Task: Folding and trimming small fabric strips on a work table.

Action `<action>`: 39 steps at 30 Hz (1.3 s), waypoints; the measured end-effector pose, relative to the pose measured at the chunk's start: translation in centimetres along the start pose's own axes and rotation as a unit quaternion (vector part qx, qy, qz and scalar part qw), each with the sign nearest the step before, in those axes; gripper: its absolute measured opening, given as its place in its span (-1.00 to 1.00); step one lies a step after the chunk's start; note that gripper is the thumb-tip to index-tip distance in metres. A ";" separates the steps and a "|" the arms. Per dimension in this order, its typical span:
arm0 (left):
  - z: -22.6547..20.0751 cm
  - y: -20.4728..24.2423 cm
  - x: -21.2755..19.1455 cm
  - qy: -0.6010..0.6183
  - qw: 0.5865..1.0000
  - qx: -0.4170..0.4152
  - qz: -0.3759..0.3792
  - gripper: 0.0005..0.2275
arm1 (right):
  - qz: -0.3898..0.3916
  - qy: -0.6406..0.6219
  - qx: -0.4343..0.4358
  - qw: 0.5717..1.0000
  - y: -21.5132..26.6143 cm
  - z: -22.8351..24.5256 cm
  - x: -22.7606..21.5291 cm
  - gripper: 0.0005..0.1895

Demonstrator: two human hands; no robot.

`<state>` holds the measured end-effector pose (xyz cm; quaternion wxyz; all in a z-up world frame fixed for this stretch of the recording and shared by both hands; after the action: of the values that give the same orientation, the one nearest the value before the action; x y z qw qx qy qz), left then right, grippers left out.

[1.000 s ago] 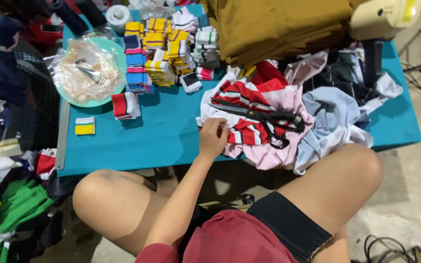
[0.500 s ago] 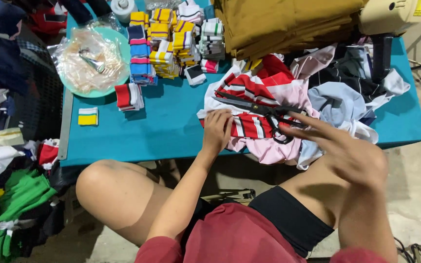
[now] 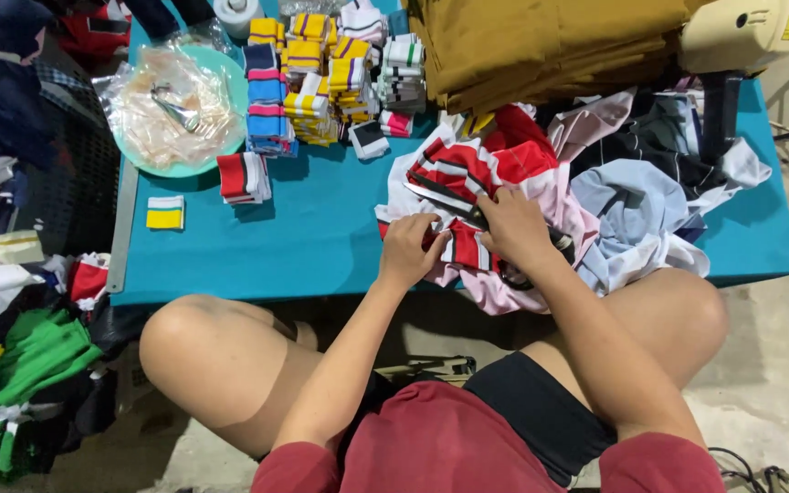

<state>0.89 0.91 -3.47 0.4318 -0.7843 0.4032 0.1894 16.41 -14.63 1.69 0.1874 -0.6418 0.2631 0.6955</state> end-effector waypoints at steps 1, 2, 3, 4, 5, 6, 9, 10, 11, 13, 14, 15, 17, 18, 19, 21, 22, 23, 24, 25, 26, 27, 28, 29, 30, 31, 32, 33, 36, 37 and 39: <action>-0.5 -0.2 -0.4 -0.001 1.000 -0.003 0.001 -0.74 | 0.002 -0.001 -0.002 1.000 0.1 -0.4 0.0 -0.38; -0.9 -0.6 -0.9 -0.009 1.000 0.008 0.008 -0.81 | -0.001 -0.016 0.002 1.000 0.1 -0.9 -0.1 -0.45; -1.3 -1.0 -1.3 -0.016 1.000 0.018 0.014 -0.83 | -0.005 -0.031 0.005 1.000 0.1 -1.3 -0.2 -0.51; -0.8 -0.9 -0.9 -0.017 1.000 0.019 0.013 -0.83 | -0.006 -0.030 0.004 1.000 0.8 -1.6 -2.1 -0.51; -0.3 -0.7 -0.5 -0.025 0.999 0.012 0.023 -0.81 | -0.026 -0.070 0.012 0.997 1.5 -1.8 -4.0 -0.54; 0.1 -0.2 -0.1 -0.033 0.999 0.003 0.034 -0.79 | -0.044 -0.112 0.021 0.993 2.4 -2.0 -5.7 -0.56; -0.8 -0.6 -2.3 -0.010 0.989 -0.085 0.122 -0.74 | -0.153 -0.098 0.052 0.982 3.6 -5.2 -6.5 -0.50; -1.3 -1.3 -3.7 -0.008 0.989 -0.082 0.124 -0.74 | -0.154 -0.097 0.056 0.982 3.9 -6.5 -6.5 -0.50; -1.8 -2.0 -4.8 0.039 0.973 -0.146 0.172 -0.72 | -0.211 -0.101 0.052 0.971 4.3 -7.8 -6.6 -0.49; -2.7 -3.3 -7.4 0.085 0.949 -0.210 0.220 -0.69 | -0.267 -0.103 0.048 0.957 4.8 -9.8 -6.9 -0.48; -3.1 -4.0 -8.6 0.067 0.935 -0.237 0.254 -0.64 | -0.281 -0.127 0.043 0.950 5.0 -10.6 -7.2 -0.48; -3.5 -4.6 -9.9 0.048 0.919 -0.264 0.288 -0.51 | -0.295 -0.150 0.038 0.943 5.1 -11.3 -7.5 -0.48; -0.8 -3.0 -9.7 0.000 0.909 -0.262 0.325 -0.53 | -0.287 -0.152 0.049 0.945 5.0 -12.1 -6.9 -0.50; 0.7 -2.3 -9.6 -0.048 0.895 -0.254 0.363 -0.55 | -0.280 -0.153 0.065 0.945 5.0 -12.5 -6.6 -0.52; 1.1 -2.1 -9.9 -0.050 0.895 -0.253 0.363 -0.55 | -0.281 -0.154 0.066 0.945 4.9 -13.0 -5.8 -0.52; 2.3 -1.6 -10.7 -0.076 0.887 -0.264 0.372 -0.65 | -0.231 -0.049 0.111 0.965 4.0 -13.9 -4.2 -0.51; 1.4 -2.4 -11.7 -0.076 0.886 -0.267 0.372 -0.65 | -0.229 -0.051 0.110 0.966 3.3 -14.2 -3.4 -0.51; 0.6 -3.1 -12.7 -0.013 0.895 -0.287 0.342 -0.66 | -0.188 -0.042 0.134 0.972 2.5 -14.6 -2.6 -0.49; -0.2 -4.0 -13.6 0.050 0.899 -0.304 0.312 -0.66 | -0.147 -0.032 0.161 0.976 2.1 -15.1 -1.7 -0.46; 1.1 -2.9 -13.3 0.050 0.898 -0.305 0.315 -0.66 | -0.145 -0.032 0.162 0.976 2.2 -15.3 -0.9 -0.46; 2.6 -2.2 -13.1 0.136 0.899 -0.332 0.252 -0.69 | -0.090 -0.023 0.176 0.980 1.9 -15.7 -0.2 -0.41; 4.0 -1.4 -12.9 0.221 0.889 -0.355 0.187 -0.66 | -0.036 -0.013 0.189 0.981 1.5 -16.0 0.4 -0.35; 2.7 -2.0 -13.5 0.220 0.889 -0.355 0.186 -0.66 | -0.036 -0.014 0.188 0.981 1.2 -15.9 0.9 -0.35; 1.3 -2.6 -14.1 0.274 0.877 -0.365 0.148 -0.63 | -0.032 -0.029 0.202 0.978 1.0 -15.9 1.4 -0.40; 0.0 -3.3 -14.6 0.329 0.861 -0.372 0.110 -0.60 | -0.029 -0.043 0.217 0.975 0.8 -15.9 1.8 -0.46; -0.2 -3.1 -14.6 0.330 0.861 -0.371 0.110 -0.60 | -0.029 -0.042 0.218 0.975 1.2 -12.6 -0.6 -0.46; -0.6 -3.0 -14.4 0.355 0.859 -0.354 0.106 -0.61 | -0.155 -0.051 0.161 0.973 1.7 -9.5 -3.3 -0.57; -1.0 -2.9 -14.2 0.379 0.856 -0.336 0.103 -0.60 | -0.277 -0.059 0.101 0.954 2.2 -6.3 -5.9 -0.67; 2.8 1.8 -8.9 0.366 0.840 -0.358 0.179 -0.73 | -0.185 -0.321 -0.018 0.929 2.0 -1.5 -4.3 -0.59; 0.3 0.1 -10.3 0.366 0.840 -0.359 0.177 -0.73 | -0.185 -0.320 -0.020 0.929 1.8 -0.2 -5.1 -0.59; -4.8 -3.4 -12.9 0.361 0.841 -0.343 0.212 -0.66 | 0.058 -0.300 -0.065 0.950 2.0 2.6 -6.2 0.01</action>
<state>-4.40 3.97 9.34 -0.0911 -0.7906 0.5962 0.1060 13.80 -14.19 8.18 0.1748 -0.3985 0.1855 0.8811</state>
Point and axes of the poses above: each hand's wrist, its own y-axis away from the middle knuckle, its own x-axis out of the palm, z = x × y, the point moved 1 cm from there along -y, towards the middle knuckle, and after that the axes turned 3 degrees about x, right-handed, at the moved point
